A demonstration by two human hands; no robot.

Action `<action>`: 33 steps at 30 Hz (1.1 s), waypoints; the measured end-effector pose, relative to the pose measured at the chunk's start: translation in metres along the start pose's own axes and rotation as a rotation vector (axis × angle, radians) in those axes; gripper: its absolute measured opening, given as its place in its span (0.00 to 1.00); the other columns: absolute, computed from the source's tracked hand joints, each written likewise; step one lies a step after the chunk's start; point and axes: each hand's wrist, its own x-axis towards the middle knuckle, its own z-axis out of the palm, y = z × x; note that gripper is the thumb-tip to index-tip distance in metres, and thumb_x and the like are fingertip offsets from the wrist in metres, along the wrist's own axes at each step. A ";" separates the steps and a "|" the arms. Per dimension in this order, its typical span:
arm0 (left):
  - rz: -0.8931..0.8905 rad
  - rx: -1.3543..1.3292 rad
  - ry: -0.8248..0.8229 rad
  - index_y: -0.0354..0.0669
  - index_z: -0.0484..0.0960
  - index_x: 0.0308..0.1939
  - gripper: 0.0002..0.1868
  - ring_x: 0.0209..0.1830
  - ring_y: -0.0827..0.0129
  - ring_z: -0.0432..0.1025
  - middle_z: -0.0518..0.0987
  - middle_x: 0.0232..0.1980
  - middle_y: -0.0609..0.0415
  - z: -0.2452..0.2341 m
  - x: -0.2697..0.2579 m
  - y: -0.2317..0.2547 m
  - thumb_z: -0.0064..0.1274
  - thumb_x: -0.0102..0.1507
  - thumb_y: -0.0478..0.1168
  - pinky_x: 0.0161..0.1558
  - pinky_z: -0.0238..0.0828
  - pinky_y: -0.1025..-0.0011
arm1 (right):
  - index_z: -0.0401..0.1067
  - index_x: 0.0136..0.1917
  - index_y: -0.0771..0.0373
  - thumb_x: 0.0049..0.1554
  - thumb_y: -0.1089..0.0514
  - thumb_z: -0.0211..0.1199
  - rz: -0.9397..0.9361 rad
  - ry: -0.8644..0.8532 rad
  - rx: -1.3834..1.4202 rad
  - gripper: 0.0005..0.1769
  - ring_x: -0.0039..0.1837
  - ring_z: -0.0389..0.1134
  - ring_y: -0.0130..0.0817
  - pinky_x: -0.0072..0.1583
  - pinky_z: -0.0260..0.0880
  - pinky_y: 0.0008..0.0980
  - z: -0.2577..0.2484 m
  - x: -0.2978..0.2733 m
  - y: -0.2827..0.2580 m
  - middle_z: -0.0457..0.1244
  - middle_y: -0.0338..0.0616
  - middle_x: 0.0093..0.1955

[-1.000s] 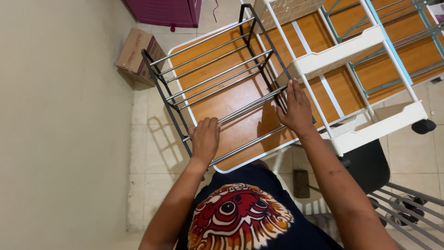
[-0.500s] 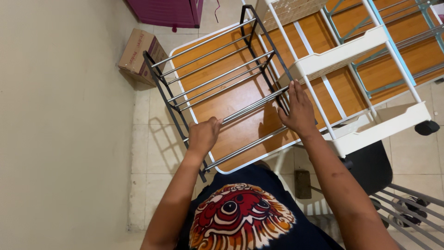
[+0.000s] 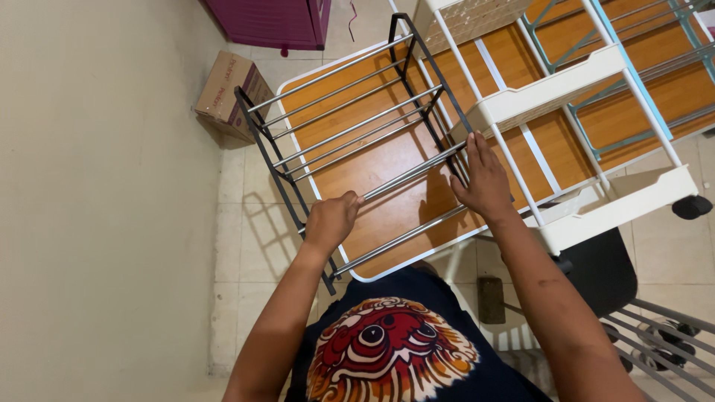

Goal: The person disassembles a metal dish rack by removing its horizontal bars one by one. They place the removed bars on a nearby table. The task involves careful handling of the rack and its components.

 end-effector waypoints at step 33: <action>-0.185 -0.265 -0.272 0.42 0.81 0.35 0.20 0.34 0.48 0.77 0.82 0.32 0.42 -0.014 0.010 -0.014 0.45 0.68 0.54 0.41 0.72 0.57 | 0.50 0.80 0.69 0.50 0.51 0.71 0.019 0.031 -0.012 0.53 0.74 0.58 0.61 0.71 0.62 0.48 0.004 -0.002 -0.031 0.51 0.66 0.79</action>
